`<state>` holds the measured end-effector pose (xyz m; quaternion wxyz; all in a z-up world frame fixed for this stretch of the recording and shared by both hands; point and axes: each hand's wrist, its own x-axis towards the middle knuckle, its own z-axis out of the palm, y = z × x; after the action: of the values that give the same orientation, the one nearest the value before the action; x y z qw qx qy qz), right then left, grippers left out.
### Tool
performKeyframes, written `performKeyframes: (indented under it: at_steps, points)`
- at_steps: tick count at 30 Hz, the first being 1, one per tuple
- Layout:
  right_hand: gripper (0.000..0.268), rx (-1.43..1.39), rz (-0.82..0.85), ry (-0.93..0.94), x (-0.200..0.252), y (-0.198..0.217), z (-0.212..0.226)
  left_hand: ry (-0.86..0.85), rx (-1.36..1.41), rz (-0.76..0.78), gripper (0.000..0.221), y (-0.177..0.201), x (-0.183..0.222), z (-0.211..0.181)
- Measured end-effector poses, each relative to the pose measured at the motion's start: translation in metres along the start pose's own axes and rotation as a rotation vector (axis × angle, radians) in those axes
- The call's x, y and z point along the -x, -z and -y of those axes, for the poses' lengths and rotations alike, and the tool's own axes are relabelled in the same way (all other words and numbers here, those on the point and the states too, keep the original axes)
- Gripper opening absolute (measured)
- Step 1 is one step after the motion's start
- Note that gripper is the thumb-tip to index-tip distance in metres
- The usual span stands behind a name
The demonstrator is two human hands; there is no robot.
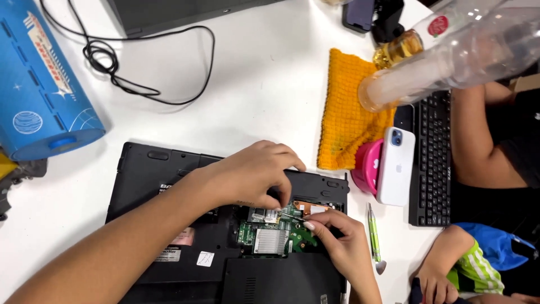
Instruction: Connecting a ribbon cable and cleaning internal components of a laptop during a repair process.
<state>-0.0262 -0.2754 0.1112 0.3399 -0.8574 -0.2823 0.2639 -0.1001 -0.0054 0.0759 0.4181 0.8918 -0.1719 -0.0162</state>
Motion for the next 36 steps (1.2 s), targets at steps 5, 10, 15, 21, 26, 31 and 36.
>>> performKeyframes:
  at_steps: [5, 10, 15, 21, 26, 31, 36]
  points:
    - [0.011, 0.062, -0.037, 0.067, 0.001, -0.003, -0.001, -0.044, -0.056, -0.027, 0.006, -0.007, 0.0, 0.005]
    - [0.011, 0.08, -0.083, 0.016, 0.006, -0.002, -0.006, -0.034, -0.115, -0.03, 0.006, -0.01, -0.004, 0.004]
    - [0.012, 0.133, -0.122, -0.001, 0.018, 0.0, -0.004, -0.046, -0.204, -0.054, 0.011, -0.01, -0.003, -0.008]
    - [0.014, 0.211, -0.146, 0.273, 0.023, -0.012, 0.007, -0.063, -0.556, -0.078, 0.03, -0.02, -0.001, -0.021]
    - [0.013, 0.208, -0.168, 0.301, 0.018, -0.017, 0.014, -0.076, -0.685, -0.12, 0.034, -0.023, 0.0, -0.029]
    - [0.011, 0.191, -0.129, 0.305, 0.013, -0.017, 0.011, -0.084, -0.672, -0.157, 0.031, -0.029, -0.002, -0.026]
    - [0.008, 0.19, -0.122, 0.314, 0.011, -0.018, 0.008, -0.078, -0.646, -0.16, 0.034, -0.027, -0.001, -0.023]
